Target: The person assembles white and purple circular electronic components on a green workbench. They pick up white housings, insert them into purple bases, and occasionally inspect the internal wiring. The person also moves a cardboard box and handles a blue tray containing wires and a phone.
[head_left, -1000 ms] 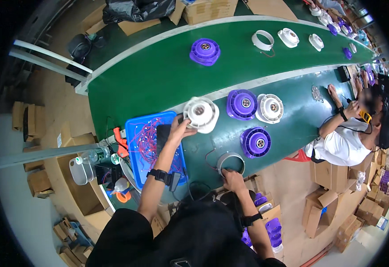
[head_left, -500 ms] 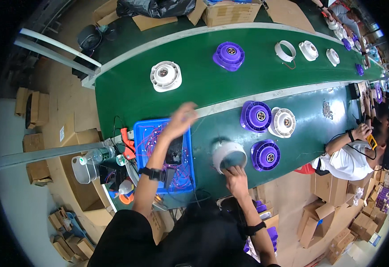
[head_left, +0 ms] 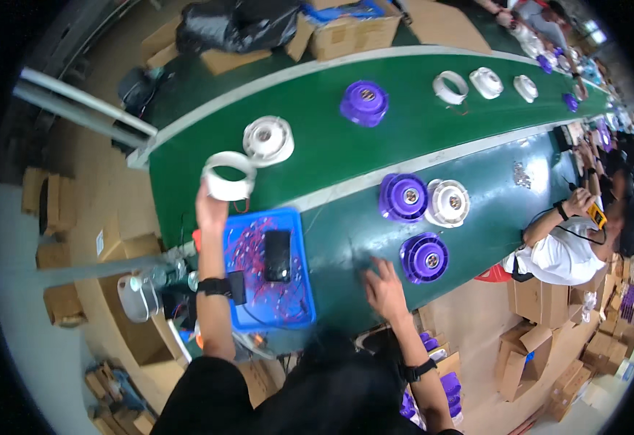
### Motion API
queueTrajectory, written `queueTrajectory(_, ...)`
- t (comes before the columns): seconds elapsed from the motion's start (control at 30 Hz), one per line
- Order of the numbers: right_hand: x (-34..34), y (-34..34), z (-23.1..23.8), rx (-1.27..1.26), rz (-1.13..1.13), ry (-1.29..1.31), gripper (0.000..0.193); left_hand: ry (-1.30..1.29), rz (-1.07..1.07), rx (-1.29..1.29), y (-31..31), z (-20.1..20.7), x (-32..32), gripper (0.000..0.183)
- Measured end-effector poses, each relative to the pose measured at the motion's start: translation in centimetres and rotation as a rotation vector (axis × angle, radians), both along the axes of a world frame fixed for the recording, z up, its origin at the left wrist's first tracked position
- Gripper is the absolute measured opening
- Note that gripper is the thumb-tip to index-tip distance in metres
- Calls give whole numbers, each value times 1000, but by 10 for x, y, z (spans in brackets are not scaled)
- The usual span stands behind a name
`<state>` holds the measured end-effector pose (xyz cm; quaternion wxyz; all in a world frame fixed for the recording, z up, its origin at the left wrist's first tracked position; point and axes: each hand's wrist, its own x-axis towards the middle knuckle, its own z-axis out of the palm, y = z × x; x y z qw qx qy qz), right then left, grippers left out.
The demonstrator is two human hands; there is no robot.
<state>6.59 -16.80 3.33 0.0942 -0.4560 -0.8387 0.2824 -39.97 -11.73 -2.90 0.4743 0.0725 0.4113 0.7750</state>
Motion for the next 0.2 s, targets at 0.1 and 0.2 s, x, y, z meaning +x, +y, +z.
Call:
queueTrajectory(0.1,40,-20,-13,-26,-48,-103,34,70,134,-37,20,-15,-28,35)
queueTrajectory(0.2,74,-34,-25,-157,-61,-150,37,173,7,-324,28,-62,-61,37)
